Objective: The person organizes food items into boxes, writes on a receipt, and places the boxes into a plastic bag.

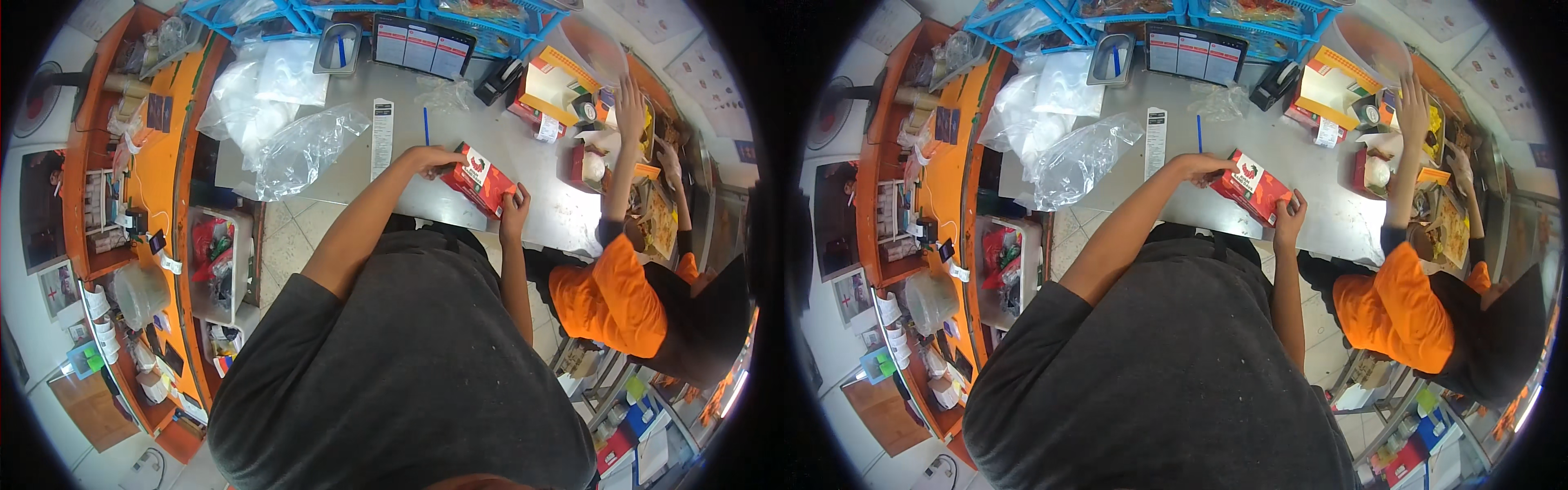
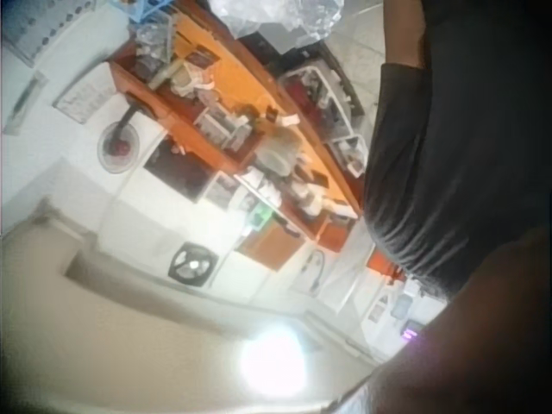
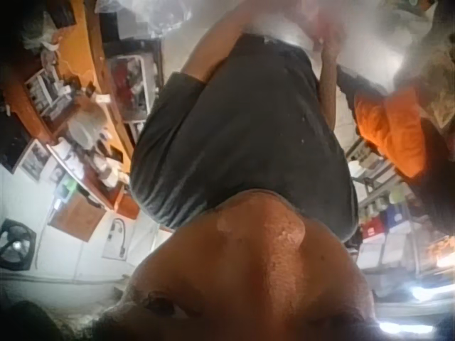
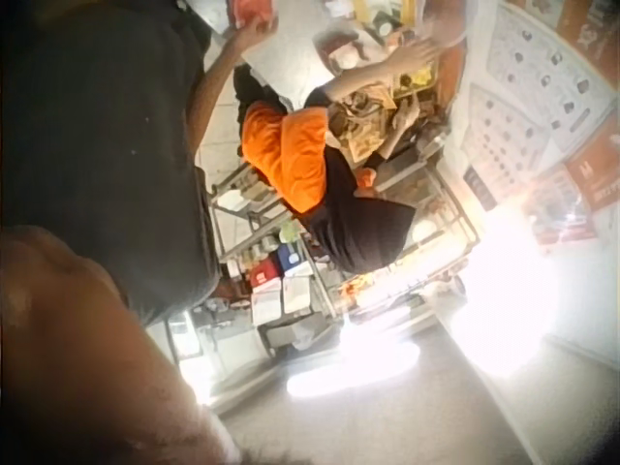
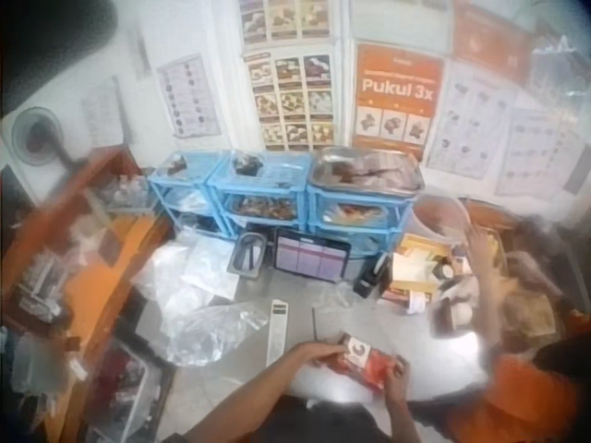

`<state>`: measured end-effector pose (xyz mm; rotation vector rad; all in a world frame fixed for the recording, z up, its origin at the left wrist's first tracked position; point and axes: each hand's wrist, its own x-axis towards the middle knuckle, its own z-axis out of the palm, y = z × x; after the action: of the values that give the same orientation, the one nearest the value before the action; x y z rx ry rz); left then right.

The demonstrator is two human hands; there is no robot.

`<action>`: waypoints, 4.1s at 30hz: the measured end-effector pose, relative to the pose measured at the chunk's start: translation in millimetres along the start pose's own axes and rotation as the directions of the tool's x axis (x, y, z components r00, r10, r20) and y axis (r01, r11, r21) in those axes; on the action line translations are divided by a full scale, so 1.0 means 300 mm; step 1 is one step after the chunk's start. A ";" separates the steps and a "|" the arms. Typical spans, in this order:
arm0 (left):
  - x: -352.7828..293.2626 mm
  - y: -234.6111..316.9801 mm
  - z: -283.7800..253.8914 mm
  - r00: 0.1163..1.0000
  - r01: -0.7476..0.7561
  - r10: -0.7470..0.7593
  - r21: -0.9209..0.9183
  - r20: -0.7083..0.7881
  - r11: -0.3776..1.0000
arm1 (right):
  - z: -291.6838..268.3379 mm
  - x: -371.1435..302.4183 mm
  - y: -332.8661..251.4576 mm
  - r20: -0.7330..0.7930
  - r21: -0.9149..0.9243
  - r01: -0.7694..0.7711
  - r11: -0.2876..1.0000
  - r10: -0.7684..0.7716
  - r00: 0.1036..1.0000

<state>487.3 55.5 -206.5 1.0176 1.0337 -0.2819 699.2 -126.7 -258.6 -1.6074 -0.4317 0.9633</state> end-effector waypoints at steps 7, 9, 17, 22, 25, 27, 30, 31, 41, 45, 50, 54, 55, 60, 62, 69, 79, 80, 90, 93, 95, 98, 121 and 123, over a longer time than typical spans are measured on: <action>-0.032 -0.116 0.032 0.941 -0.096 0.097 0.018 -0.325 0.995 | 0.011 0.014 -0.011 0.070 -0.197 -0.104 0.975 0.120 0.990; -0.053 -0.142 0.085 0.851 -0.159 0.223 0.173 -0.476 0.972 | 0.023 -0.010 -0.002 0.059 -0.289 -0.166 0.943 0.191 0.980; 0.012 -0.251 0.249 0.548 -0.341 0.603 0.504 -0.579 0.794 | 0.069 -0.070 0.082 0.078 -0.749 0.219 0.625 -0.246 0.966; 0.034 -0.245 0.287 0.445 -0.122 0.694 0.729 -0.566 0.673 | 0.094 -0.035 0.009 0.104 -0.356 0.304 0.884 -0.286 0.953; 0.038 -0.267 0.292 0.384 -0.165 0.726 0.731 -0.571 0.662 | 0.062 0.048 -0.008 0.209 -0.419 0.387 0.821 -0.328 0.921; 0.007 -0.296 0.285 0.376 -0.162 0.724 0.729 -0.578 0.665 | 0.059 0.035 0.003 0.236 -0.405 0.328 0.853 -0.249 0.939; -0.027 -0.325 0.271 0.492 -0.110 0.624 0.668 -0.606 0.736 | 0.060 0.004 0.011 0.276 -0.436 0.304 0.847 -0.196 0.941; -0.042 -0.339 0.270 0.487 -0.122 0.636 0.675 -0.599 0.728 | 0.067 -0.030 0.019 0.285 -0.476 0.326 0.816 -0.208 0.936; -0.460 -0.555 -0.074 0.745 -0.535 0.632 0.373 -0.216 0.758 | 0.368 -0.405 -0.178 0.272 -0.761 0.046 0.647 0.254 0.928; -0.506 -0.719 -0.228 0.858 -0.418 0.463 0.221 -0.224 0.881 | 0.292 -0.580 -0.036 0.651 -0.502 0.277 0.819 0.147 0.745; -0.511 -0.740 -0.224 0.831 -0.513 0.476 -0.064 -0.287 0.856 | 0.058 -0.363 -0.074 0.258 -0.674 0.207 0.709 -0.037 0.966; -0.420 -0.603 -0.170 0.686 -0.638 0.674 0.218 -0.274 0.738 | 0.060 -0.158 -0.082 -0.238 -0.573 0.162 0.803 -0.353 0.905; -0.427 -0.520 -0.152 0.739 -0.617 0.655 0.232 -0.157 0.752 | 0.059 -0.137 -0.038 -0.262 -0.605 0.179 0.776 -0.406 0.876; -0.402 -0.263 -0.007 0.752 -0.591 0.655 0.366 -0.072 0.719 | 0.006 -0.011 -0.058 0.035 -0.472 0.087 0.878 -0.080 0.996; -0.351 -0.228 0.057 0.460 -0.614 0.879 0.670 -0.126 0.417 | -0.124 0.132 -0.116 -0.118 -0.243 0.116 0.963 -0.148 0.982; -0.141 -0.245 0.209 0.476 -0.304 0.872 0.910 -0.112 0.282 | -0.479 0.565 -0.166 -0.456 0.029 0.060 0.998 -0.040 0.889; -0.040 -0.016 0.390 0.454 -0.571 0.887 0.739 -0.079 0.358 | -0.343 0.284 0.027 -0.275 -0.061 0.110 0.992 -0.122 0.954; -0.029 0.040 0.453 0.541 -0.607 0.820 0.587 -0.190 0.536 | -0.294 0.213 -0.012 -0.185 -0.032 0.033 0.999 -0.038 0.982; 0.397 0.232 0.648 0.746 -0.181 0.530 0.642 -0.404 0.745 | -0.560 0.170 0.039 -0.356 -0.319 0.084 0.944 -0.201 0.913; 0.388 0.238 0.631 0.807 -0.303 0.544 0.630 -0.230 0.715 | -0.675 0.274 0.066 -0.184 -0.455 0.044 0.889 -0.142 0.973; 0.385 0.214 0.582 0.786 -0.338 0.584 0.650 -0.203 0.681 | -0.597 0.285 0.004 -0.124 -0.688 0.132 0.714 -0.294 0.948; 0.298 0.207 0.544 0.679 -0.389 0.719 0.756 -0.150 0.526 | -0.522 0.227 -0.061 -0.130 -0.556 0.065 0.828 -0.164 0.978; -0.520 0.134 0.028 0.300 -0.552 0.823 0.616 -0.482 0.562 | 0.061 -0.161 -0.644 0.028 -0.364 0.381 0.850 -0.399 0.917; -0.523 0.185 0.079 0.242 -0.666 0.912 0.627 -0.332 0.405 | 0.072 -0.132 -0.645 0.363 -0.494 0.413 0.765 -0.250 0.898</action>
<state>453.6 27.5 -44.4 1.9725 0.8886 0.8970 701.1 -87.9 -63.8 -1.8257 -1.2598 0.8200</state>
